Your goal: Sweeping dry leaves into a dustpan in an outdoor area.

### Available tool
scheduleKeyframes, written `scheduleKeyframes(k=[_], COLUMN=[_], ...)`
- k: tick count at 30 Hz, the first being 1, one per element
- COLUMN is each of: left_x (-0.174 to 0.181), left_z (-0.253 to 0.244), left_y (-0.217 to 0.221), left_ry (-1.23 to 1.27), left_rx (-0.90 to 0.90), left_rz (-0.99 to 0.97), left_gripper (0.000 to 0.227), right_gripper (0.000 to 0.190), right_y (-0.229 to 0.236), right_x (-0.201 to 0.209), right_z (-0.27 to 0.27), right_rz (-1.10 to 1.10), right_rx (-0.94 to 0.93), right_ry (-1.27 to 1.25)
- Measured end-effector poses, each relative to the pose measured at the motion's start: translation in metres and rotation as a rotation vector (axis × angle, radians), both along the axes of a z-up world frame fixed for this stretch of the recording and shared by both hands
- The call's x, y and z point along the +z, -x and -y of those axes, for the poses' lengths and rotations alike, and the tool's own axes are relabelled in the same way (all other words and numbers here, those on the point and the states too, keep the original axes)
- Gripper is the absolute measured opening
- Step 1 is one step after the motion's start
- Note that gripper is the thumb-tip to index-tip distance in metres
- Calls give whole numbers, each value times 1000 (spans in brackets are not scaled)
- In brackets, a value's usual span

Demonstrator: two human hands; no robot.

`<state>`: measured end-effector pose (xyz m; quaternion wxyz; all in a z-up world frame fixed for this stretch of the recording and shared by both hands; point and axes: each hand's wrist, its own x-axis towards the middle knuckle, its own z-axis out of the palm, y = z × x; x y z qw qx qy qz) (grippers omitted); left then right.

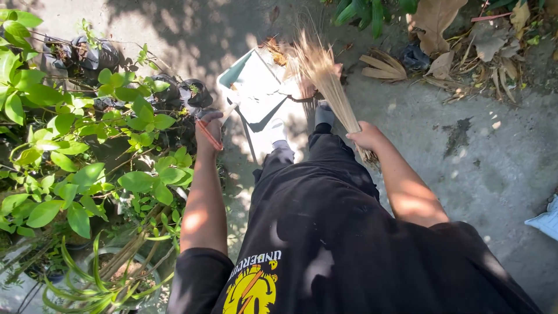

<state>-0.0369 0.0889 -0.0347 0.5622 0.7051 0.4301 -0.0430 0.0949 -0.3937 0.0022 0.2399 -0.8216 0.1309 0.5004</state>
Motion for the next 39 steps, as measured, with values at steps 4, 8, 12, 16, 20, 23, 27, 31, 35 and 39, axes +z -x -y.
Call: scheduleKeyframes(k=[4,8,12,16,20,23,27,31,35,39], left_x=[-12,8,-21,-32,-33,-50,-58,-41,-36,-37], left_z=[-21,-47,-80,-88,-83,-84,-82,-77,-75,-83], left_y=[0,-3,7,-10,-23,-20,-38,-41,-32,-30], left_ry=[-19,39,19,-28,136,141,75,158,181,183], left_rx=[-8,19,-6,-84,38,5,-78,2,25,29], left_rz=[120,58,52,61,-21,0,24,-21,-47,-58], left_gripper=[30,30,28,26,26,26,26,25,22,23], right_gripper=[45,60,58,61,54,57,76,68,61,71], right_y=[46,94,129,173,206,220,221,213,213,209], right_x=[13,44,100,102,73,65,42,42,63,74], right_z=[-3,22,38,59,84,94,110,110,108,119], right_rz=[84,213,158,105,223,174,55,87,133,369], right_rx=[6,-10,-45,-67,-81,-57,-79,-175,-204,-158], right_ry=[-13,-24,17,85,53,116,323,315,456,363])
